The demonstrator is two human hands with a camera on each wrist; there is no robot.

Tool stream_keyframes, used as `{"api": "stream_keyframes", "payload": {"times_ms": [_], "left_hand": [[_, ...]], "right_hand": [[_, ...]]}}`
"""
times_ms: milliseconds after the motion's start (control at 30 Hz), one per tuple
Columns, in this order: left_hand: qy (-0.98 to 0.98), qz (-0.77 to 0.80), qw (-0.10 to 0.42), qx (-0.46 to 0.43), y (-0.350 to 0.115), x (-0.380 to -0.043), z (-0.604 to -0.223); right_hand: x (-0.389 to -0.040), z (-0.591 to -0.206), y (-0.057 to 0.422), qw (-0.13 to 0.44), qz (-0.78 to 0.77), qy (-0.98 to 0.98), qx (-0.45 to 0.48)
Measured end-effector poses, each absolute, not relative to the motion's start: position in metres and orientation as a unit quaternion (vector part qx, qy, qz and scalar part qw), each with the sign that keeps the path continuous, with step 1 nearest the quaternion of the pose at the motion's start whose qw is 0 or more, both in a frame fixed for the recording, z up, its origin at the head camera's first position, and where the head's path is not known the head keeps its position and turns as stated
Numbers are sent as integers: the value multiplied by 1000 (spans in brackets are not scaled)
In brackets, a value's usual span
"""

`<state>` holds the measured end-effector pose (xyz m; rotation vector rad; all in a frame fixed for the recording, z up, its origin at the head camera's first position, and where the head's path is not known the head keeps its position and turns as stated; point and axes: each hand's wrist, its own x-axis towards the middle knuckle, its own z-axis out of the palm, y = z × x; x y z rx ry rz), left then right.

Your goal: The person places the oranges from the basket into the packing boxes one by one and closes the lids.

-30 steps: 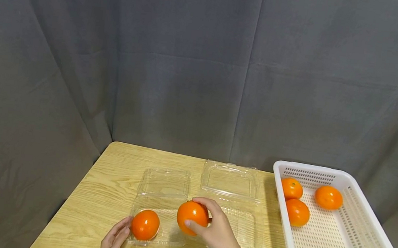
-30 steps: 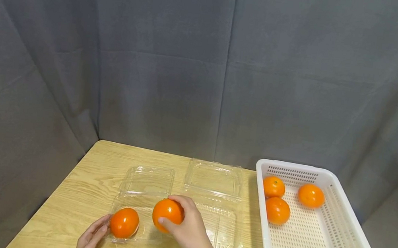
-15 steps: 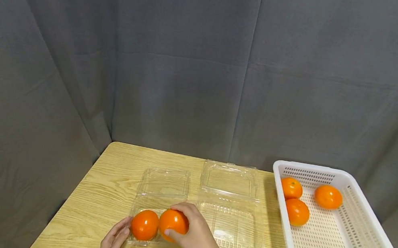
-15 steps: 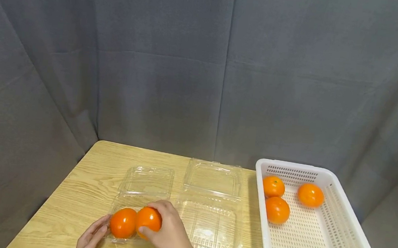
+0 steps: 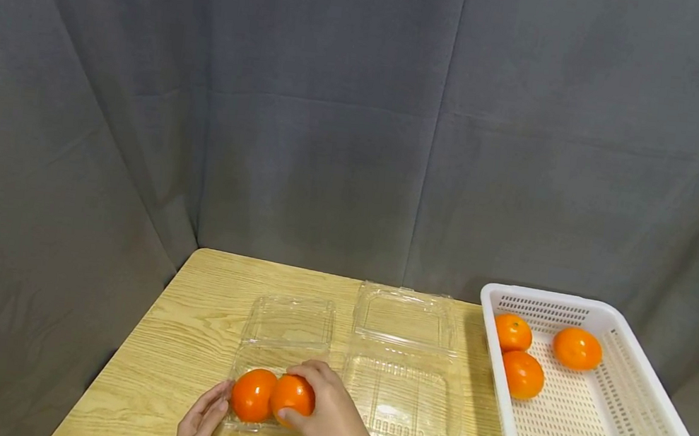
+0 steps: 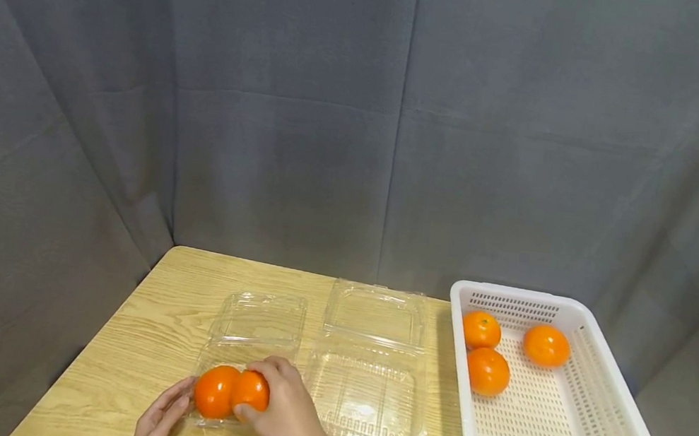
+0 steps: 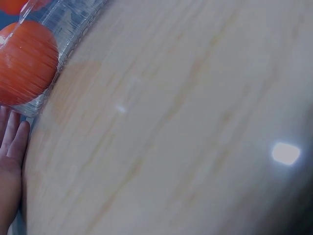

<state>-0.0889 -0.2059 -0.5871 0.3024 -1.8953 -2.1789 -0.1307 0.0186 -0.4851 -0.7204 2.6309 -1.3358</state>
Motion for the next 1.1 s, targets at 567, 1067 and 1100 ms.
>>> {"api": "stream_keyframes", "payload": {"times_ms": [567, 1067, 1100], "left_hand": [[-646, -745, 111, 123, -205, -90, -585], [-643, -744, 125, 130, -204, -90, -586], [-645, -742, 125, 132, -204, -90, -586]], "right_hand": [[-138, -493, 10, 20, -315, 914, -254], [-141, -499, 7, -15, -269, 921, -281], [-141, -500, 7, -16, -267, 921, -282]]}}
